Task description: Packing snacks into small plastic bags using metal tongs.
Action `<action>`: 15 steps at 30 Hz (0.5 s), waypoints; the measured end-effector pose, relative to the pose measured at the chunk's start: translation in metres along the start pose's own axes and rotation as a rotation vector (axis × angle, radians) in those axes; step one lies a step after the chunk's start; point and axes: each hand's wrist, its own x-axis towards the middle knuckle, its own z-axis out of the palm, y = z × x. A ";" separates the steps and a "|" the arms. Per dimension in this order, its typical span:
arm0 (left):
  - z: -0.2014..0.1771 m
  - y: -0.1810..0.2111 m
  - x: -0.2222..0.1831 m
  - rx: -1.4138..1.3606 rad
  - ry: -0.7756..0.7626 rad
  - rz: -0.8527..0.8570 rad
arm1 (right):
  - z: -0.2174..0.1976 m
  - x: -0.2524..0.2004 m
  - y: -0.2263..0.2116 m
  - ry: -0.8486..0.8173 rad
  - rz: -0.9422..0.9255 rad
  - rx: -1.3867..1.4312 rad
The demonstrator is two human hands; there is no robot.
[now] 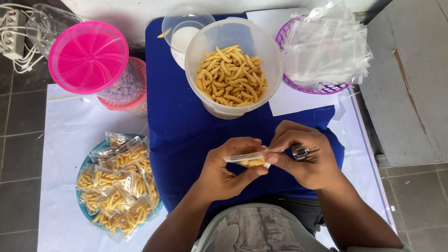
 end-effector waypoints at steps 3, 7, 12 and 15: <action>-0.024 -0.012 -0.017 0.118 0.076 0.020 | 0.003 0.006 0.009 -0.001 0.039 -0.061; -0.100 -0.018 -0.050 0.434 0.419 0.116 | 0.010 0.005 0.011 0.010 0.090 -0.047; -0.192 0.008 -0.105 0.601 0.929 -0.250 | -0.001 -0.003 0.008 -0.057 0.279 -0.279; -0.258 -0.012 -0.171 0.982 0.980 -0.147 | -0.004 -0.005 0.013 -0.036 0.318 -0.288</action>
